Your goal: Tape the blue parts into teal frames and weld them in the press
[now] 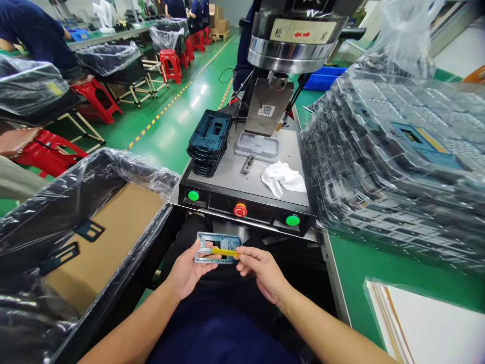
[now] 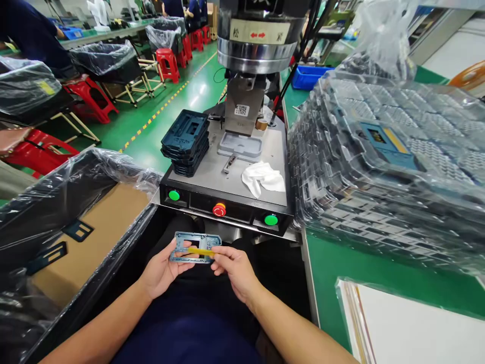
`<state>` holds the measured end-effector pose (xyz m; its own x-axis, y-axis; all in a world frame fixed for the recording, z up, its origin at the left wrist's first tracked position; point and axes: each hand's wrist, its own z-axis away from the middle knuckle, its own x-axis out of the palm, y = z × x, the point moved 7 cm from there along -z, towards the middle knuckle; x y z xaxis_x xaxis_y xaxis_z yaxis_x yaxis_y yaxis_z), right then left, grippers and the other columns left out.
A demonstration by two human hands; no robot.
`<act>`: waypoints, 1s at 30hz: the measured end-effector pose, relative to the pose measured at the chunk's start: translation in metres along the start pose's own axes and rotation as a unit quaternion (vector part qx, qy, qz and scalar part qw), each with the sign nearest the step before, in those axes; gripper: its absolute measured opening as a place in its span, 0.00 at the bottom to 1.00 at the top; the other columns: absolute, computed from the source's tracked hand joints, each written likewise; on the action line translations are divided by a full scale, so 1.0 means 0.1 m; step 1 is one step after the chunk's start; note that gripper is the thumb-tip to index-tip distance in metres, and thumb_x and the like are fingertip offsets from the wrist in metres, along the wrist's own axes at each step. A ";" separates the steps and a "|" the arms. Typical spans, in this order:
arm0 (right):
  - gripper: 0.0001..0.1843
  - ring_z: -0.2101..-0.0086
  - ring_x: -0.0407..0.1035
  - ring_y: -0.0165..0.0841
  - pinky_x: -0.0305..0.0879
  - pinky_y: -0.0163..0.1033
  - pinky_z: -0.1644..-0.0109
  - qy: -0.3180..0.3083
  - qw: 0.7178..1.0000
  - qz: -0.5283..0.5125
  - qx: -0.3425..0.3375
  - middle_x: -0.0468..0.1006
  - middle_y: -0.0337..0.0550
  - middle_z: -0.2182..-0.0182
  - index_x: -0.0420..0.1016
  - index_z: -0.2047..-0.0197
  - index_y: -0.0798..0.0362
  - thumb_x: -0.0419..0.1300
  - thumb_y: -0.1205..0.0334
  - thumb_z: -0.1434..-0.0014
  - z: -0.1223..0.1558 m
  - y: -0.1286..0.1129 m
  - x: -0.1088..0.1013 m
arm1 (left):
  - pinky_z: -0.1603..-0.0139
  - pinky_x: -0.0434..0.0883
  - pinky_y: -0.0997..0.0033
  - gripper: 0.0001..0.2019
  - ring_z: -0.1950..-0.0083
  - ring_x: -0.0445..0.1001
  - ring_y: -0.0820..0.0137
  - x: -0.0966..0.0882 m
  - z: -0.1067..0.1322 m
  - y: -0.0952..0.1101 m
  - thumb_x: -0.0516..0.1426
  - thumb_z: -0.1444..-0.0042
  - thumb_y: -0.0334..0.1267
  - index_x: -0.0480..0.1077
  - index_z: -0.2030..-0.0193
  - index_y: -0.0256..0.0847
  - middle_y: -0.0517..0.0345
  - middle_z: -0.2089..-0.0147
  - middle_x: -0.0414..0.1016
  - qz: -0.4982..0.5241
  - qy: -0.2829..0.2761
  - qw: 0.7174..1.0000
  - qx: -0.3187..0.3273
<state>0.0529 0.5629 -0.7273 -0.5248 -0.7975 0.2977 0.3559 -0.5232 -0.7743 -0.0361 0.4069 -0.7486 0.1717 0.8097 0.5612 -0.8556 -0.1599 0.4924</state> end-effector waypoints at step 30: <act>0.12 0.63 0.75 0.33 0.73 0.39 0.57 -0.041 0.881 0.360 -0.304 0.80 0.44 0.64 0.80 0.56 0.48 0.56 0.61 0.39 0.15 -0.23 0.13 | 0.46 0.69 0.53 0.12 0.47 0.73 0.57 0.15 0.00 -0.12 0.55 0.40 0.34 0.72 0.51 0.35 0.45 0.50 0.76 -0.001 -0.079 0.997 0.001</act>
<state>0.0498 0.5605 -0.6971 -0.2665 -0.8891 -0.3722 0.0806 0.3642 -0.9278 -0.0228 0.4210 -0.7457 0.2485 0.7102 0.6586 -0.8546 -0.1593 0.4942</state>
